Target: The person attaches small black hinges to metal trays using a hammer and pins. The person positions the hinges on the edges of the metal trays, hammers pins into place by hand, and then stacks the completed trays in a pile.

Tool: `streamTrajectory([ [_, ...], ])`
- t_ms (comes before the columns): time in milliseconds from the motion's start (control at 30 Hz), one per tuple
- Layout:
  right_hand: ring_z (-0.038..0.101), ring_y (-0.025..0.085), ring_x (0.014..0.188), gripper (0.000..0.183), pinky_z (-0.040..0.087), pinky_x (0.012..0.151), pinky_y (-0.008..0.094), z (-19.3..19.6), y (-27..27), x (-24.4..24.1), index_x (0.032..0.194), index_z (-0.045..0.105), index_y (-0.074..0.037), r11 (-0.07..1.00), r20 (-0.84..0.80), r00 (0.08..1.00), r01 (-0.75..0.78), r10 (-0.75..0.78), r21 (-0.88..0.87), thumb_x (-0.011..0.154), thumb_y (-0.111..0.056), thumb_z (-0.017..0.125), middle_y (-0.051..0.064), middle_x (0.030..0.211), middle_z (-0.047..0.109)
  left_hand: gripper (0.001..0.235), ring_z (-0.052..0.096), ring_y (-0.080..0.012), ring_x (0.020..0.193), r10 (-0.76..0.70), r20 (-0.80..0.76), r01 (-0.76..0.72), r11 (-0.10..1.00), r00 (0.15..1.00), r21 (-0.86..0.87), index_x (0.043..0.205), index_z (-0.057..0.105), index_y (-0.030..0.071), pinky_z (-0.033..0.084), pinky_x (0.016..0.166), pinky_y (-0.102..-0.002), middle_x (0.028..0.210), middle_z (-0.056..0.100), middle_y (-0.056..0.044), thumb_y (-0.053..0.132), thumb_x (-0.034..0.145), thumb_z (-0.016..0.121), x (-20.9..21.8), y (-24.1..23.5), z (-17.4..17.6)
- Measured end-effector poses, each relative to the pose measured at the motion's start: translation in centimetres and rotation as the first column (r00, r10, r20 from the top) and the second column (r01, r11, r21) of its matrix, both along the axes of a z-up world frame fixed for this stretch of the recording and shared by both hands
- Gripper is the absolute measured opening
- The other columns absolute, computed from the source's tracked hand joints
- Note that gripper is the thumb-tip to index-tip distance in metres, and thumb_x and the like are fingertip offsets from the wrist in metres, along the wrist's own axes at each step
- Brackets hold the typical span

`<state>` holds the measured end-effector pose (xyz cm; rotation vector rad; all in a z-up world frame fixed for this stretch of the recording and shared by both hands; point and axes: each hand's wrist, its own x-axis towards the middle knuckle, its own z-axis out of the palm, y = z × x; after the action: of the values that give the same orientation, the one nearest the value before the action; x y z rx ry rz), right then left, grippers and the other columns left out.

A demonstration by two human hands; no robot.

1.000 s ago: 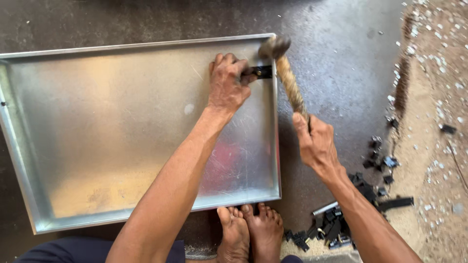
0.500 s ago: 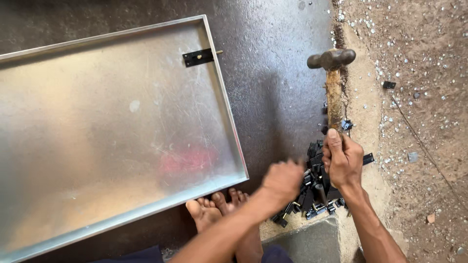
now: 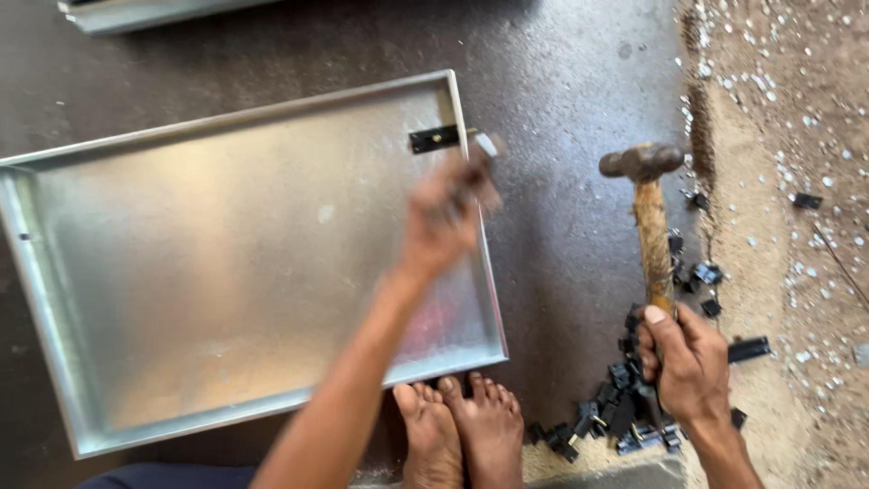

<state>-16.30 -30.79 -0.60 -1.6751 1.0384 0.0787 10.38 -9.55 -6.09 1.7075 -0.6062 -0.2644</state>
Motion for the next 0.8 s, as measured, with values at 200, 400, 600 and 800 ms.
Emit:
streamTrajectory([
  [200,0.048,0.012,0.045,0.034,0.042,0.035,0.028,-2.6,2.8,-0.2,0.091,0.060,-0.003,0.991,-0.152,0.983,-0.084,0.099,0.105,0.103,-0.033,0.051,0.003,0.064,0.055,0.023,0.077,-0.0227,0.093,0.001,0.275,-0.024,0.996,0.961,0.082,0.126,0.062,0.014,0.064,0.076,-0.036,0.108,0.076,-0.010,0.007,0.104,0.066,10.1,0.1,-3.6],
  [400,0.044,0.012,0.044,0.034,0.036,0.033,0.029,-0.3,4.5,2.2,0.092,0.060,-0.002,0.996,-0.258,0.966,0.039,-0.016,0.085,0.104,-0.034,0.053,0.004,0.064,0.053,0.020,0.079,-0.0255,0.085,-0.025,0.161,-0.002,0.986,0.987,0.165,0.123,0.060,0.017,0.058,0.064,-0.041,0.094,0.077,-0.013,0.010,0.104,0.063,9.5,0.5,-4.8],
  [600,0.044,0.002,0.037,0.042,0.035,0.034,0.023,4.6,1.9,10.1,0.097,0.063,-0.011,0.981,0.679,0.716,-0.044,0.162,-0.188,0.108,-0.047,0.044,-0.002,0.056,0.049,0.022,0.079,-0.0241,0.085,-0.023,0.260,-0.014,0.990,0.965,0.142,0.122,0.061,0.018,0.062,0.065,-0.038,0.098,0.078,-0.009,0.010,0.102,0.064,10.2,0.5,-5.0],
  [800,0.033,0.011,0.043,0.060,0.026,0.034,0.028,1.7,4.7,14.5,0.068,0.044,-0.013,0.736,0.079,0.840,-0.420,0.536,-0.531,0.111,-0.055,0.034,-0.001,0.053,0.037,0.028,0.077,-0.0272,0.084,-0.019,0.287,-0.036,0.982,0.958,0.186,0.126,0.060,0.019,0.063,0.068,-0.040,0.097,0.078,-0.009,0.006,0.101,0.062,9.6,1.0,-6.3],
])
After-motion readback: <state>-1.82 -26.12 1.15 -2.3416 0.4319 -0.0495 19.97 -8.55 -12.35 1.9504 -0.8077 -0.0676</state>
